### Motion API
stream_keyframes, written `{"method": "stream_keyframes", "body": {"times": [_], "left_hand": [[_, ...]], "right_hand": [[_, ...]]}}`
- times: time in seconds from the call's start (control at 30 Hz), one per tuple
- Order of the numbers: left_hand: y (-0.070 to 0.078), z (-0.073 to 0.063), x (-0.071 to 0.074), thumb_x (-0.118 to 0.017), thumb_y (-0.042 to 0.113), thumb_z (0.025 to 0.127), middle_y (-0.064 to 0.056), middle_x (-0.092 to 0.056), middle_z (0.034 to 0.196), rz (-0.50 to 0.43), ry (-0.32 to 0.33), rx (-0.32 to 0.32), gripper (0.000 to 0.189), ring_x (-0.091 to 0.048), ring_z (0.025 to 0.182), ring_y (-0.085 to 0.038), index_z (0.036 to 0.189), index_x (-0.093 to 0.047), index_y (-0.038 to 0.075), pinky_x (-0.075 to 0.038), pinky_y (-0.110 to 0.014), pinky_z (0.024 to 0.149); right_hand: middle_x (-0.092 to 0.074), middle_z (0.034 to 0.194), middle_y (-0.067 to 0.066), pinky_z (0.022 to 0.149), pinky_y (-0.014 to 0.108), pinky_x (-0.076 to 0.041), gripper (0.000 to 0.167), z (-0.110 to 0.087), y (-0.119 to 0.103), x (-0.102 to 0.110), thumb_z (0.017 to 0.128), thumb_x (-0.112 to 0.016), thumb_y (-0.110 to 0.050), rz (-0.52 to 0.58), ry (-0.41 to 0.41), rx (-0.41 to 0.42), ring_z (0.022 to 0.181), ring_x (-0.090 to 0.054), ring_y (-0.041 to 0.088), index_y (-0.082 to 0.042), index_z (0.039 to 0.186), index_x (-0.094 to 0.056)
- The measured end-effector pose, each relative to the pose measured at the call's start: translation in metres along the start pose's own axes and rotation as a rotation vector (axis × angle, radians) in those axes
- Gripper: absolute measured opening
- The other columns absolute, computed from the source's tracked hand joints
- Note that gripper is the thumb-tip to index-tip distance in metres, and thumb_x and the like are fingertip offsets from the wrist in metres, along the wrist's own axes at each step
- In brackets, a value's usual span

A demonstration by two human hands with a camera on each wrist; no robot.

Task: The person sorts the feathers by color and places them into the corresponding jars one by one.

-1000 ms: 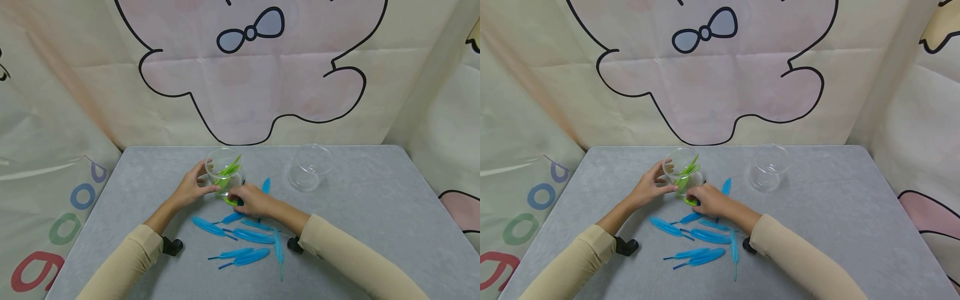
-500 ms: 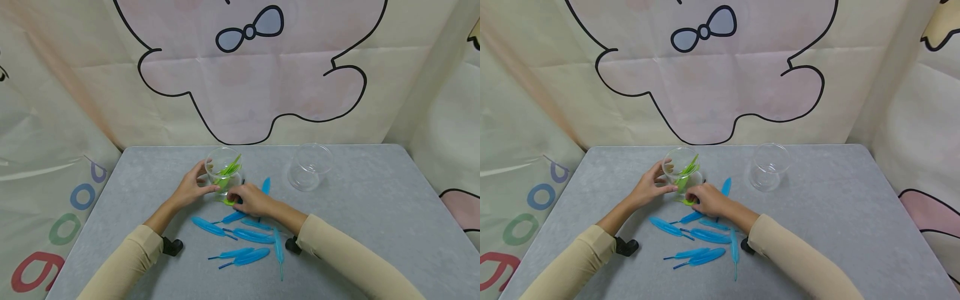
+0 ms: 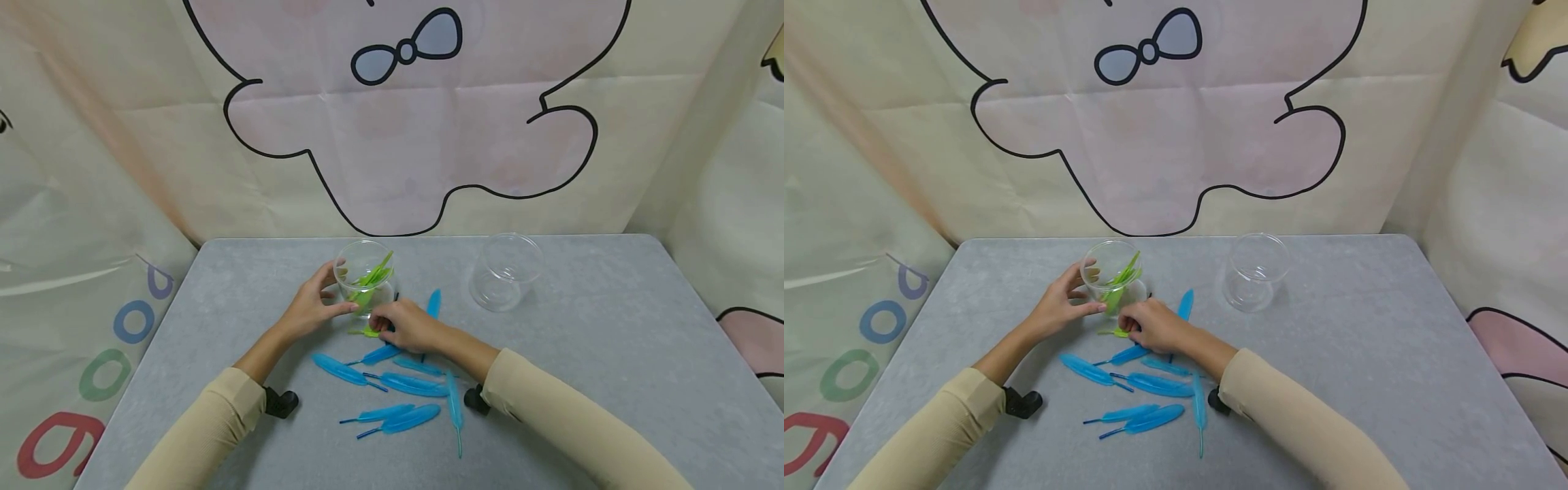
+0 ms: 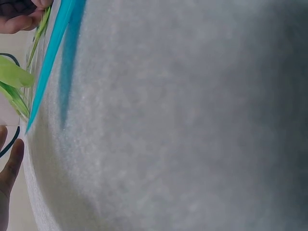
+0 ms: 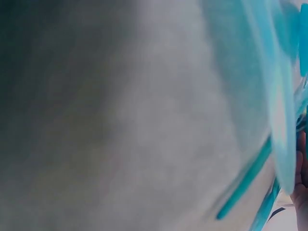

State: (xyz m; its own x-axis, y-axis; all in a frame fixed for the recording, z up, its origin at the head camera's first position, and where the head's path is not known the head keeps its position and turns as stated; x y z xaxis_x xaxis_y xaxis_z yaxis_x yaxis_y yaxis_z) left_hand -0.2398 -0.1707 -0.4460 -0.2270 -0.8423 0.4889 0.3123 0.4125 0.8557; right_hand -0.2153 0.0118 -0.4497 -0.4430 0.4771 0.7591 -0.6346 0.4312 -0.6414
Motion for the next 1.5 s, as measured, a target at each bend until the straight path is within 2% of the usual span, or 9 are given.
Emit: {"method": "stream_keyframes", "body": {"times": [0.17, 0.27, 0.4, 0.5, 0.6, 0.87, 1.2, 1.37, 1.5], "left_hand": [[-0.002, 0.001, 0.000, -0.084, 0.015, 0.081, -0.022, -0.050, 0.143, -0.013, 0.001, 0.016, 0.090, -0.049, 0.131, -0.037, 0.153, -0.032, 0.009, -0.048, -0.057, 0.096], [0.001, 0.000, 0.000, -0.084, 0.011, 0.081, -0.025, -0.049, 0.143, -0.014, 0.004, 0.024, 0.090, -0.048, 0.132, -0.039, 0.153, -0.031, 0.006, -0.047, -0.060, 0.096], [0.020, -0.003, 0.002, -0.082, 0.006, 0.082, -0.029, -0.048, 0.142, -0.007, 0.001, 0.031, 0.087, -0.047, 0.131, -0.044, 0.152, -0.030, -0.001, -0.045, -0.062, 0.097], [0.036, -0.006, 0.004, -0.080, 0.004, 0.083, -0.030, -0.049, 0.141, -0.003, -0.006, 0.039, 0.084, -0.047, 0.131, -0.045, 0.151, -0.031, -0.004, -0.045, -0.062, 0.097], [0.040, -0.006, 0.004, -0.080, 0.003, 0.083, -0.030, -0.049, 0.141, -0.002, -0.010, 0.040, 0.083, -0.047, 0.131, -0.045, 0.150, -0.031, -0.005, -0.045, -0.063, 0.098], [0.003, 0.001, 0.000, -0.083, 0.010, 0.081, -0.027, -0.049, 0.142, -0.002, 0.008, 0.023, 0.090, -0.048, 0.131, -0.040, 0.153, -0.029, 0.003, -0.046, -0.061, 0.097], [-0.001, 0.001, 0.001, -0.084, 0.020, 0.082, -0.020, -0.052, 0.142, 0.017, 0.001, 0.008, 0.088, -0.051, 0.130, -0.033, 0.152, -0.033, 0.009, -0.050, -0.055, 0.094], [-0.001, 0.001, 0.001, -0.084, 0.021, 0.082, -0.020, -0.053, 0.141, 0.021, 0.001, 0.018, 0.088, -0.051, 0.129, -0.032, 0.153, -0.033, 0.011, -0.050, -0.054, 0.094], [-0.001, 0.001, 0.001, -0.085, 0.020, 0.081, -0.020, -0.052, 0.142, 0.021, -0.001, 0.010, 0.088, -0.051, 0.130, -0.033, 0.152, -0.034, 0.011, -0.051, -0.054, 0.094]], "right_hand": [[-0.069, 0.086, 0.000, 0.071, 0.018, -0.052, 0.010, 0.001, -0.004, -0.002, 0.090, -0.068, 0.002, -0.059, 0.006, 0.032, 0.076, -0.062, 0.007, -0.006, 0.095, -0.072], [-0.070, 0.088, 0.001, 0.072, 0.020, -0.052, 0.010, 0.001, -0.007, -0.003, 0.092, -0.065, 0.001, -0.101, 0.001, 0.057, 0.077, -0.062, 0.008, -0.006, 0.096, -0.072], [-0.071, 0.093, 0.004, 0.075, 0.023, -0.053, 0.012, 0.000, -0.010, -0.004, 0.093, -0.064, 0.001, -0.137, -0.017, 0.084, 0.081, -0.064, 0.012, -0.005, 0.099, -0.074], [-0.072, 0.095, 0.004, 0.077, 0.025, -0.054, 0.013, 0.000, -0.011, -0.004, 0.094, -0.065, -0.001, -0.142, -0.039, 0.074, 0.086, -0.065, 0.014, -0.005, 0.101, -0.074], [-0.071, 0.095, 0.003, 0.078, 0.026, -0.053, 0.012, 0.000, -0.010, -0.004, 0.094, -0.066, -0.003, -0.145, -0.060, 0.050, 0.087, -0.065, 0.014, -0.007, 0.100, -0.075], [-0.067, 0.087, -0.002, 0.074, 0.026, -0.051, 0.009, 0.000, -0.009, -0.005, 0.094, -0.066, -0.005, -0.177, -0.071, 0.017, 0.080, -0.060, 0.011, -0.010, 0.091, -0.073], [-0.059, 0.076, -0.008, 0.066, 0.022, -0.046, 0.015, 0.000, -0.010, -0.005, 0.095, -0.064, -0.007, -0.159, -0.080, -0.002, 0.070, -0.053, 0.006, -0.014, 0.082, -0.069], [-0.060, 0.078, -0.008, 0.068, 0.022, -0.047, 0.011, 0.001, -0.014, 0.001, 0.095, -0.066, -0.009, -0.097, -0.065, 0.018, 0.071, -0.053, 0.005, -0.014, 0.086, -0.070], [-0.063, 0.081, -0.007, 0.069, 0.020, -0.049, 0.009, 0.001, -0.016, 0.006, 0.095, -0.066, -0.008, -0.004, -0.040, 0.018, 0.073, -0.055, 0.004, -0.013, 0.089, -0.071]]}}
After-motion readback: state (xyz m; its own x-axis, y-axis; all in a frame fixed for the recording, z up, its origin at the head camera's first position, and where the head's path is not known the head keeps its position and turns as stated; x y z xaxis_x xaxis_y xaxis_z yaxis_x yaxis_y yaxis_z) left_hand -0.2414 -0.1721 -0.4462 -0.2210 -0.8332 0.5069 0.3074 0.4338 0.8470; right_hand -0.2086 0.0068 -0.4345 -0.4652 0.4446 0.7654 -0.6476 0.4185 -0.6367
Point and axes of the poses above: each hand's wrist, its own z-axis towards the middle knuckle, its own x-axis out of the back of the hand, y = z × x, the point moved 5 cm from there along z, towards the middle knuckle
